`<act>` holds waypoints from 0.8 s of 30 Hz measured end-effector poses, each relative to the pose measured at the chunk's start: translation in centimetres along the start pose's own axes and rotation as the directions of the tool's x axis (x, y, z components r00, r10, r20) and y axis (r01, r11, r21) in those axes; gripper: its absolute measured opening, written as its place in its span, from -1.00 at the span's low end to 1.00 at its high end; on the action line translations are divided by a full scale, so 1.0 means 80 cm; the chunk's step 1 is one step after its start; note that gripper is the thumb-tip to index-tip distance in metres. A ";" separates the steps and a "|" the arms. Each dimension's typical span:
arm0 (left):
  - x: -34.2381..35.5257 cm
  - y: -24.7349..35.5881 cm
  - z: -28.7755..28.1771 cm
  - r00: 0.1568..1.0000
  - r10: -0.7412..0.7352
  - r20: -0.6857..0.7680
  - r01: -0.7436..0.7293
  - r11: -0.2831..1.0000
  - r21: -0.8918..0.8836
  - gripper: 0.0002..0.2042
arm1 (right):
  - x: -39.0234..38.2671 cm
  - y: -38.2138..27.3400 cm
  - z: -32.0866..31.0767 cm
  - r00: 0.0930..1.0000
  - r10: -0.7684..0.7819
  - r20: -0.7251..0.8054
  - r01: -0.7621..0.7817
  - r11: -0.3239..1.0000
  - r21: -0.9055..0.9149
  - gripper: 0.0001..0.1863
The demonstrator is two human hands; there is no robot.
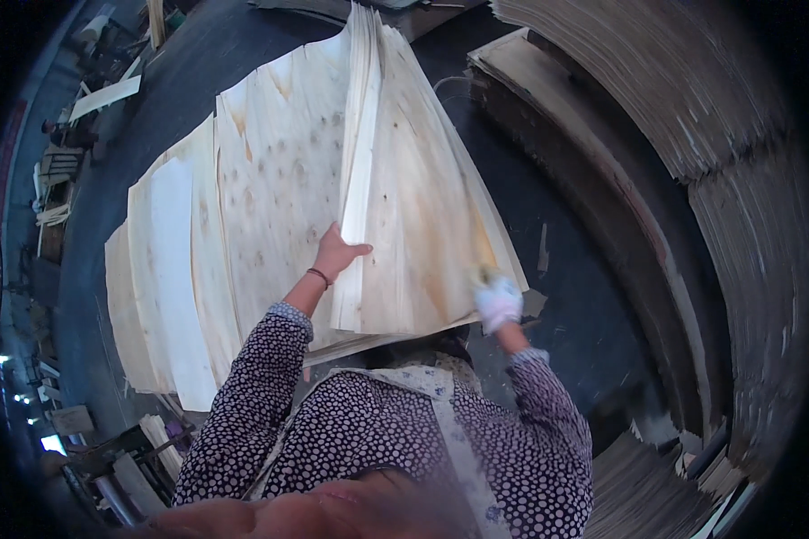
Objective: Processing thin wood veneer sheets through an industrial gluing or laminating machine.
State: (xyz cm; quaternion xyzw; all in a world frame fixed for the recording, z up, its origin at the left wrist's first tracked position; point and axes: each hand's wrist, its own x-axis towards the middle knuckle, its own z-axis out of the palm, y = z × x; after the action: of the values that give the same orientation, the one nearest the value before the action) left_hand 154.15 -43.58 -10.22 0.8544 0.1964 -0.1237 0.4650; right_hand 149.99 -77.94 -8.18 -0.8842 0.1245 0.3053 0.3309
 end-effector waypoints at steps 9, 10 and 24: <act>0.013 0.049 0.045 0.990 0.133 0.054 -0.140 0.978 0.152 -0.28 | 0.074 0.110 0.120 0.954 -0.131 -0.270 0.232 0.894 0.383 -0.30; 0.009 0.042 0.020 0.992 0.123 0.035 -0.127 0.981 0.144 -0.28 | 0.085 0.087 0.135 0.953 -0.221 -0.206 0.276 0.916 0.292 -0.28; -0.190 -0.327 -0.290 0.984 -0.144 -0.102 0.077 0.872 -0.483 -0.38 | 0.083 -0.236 0.294 0.924 -0.379 -0.059 0.375 0.925 -0.067 0.00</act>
State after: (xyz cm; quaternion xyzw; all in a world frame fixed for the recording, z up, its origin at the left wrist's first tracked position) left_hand 129.45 -14.54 -11.26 0.7073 0.3002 -0.0398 0.6388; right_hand 152.36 -48.35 -16.71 -0.9105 -0.0445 0.2079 0.3546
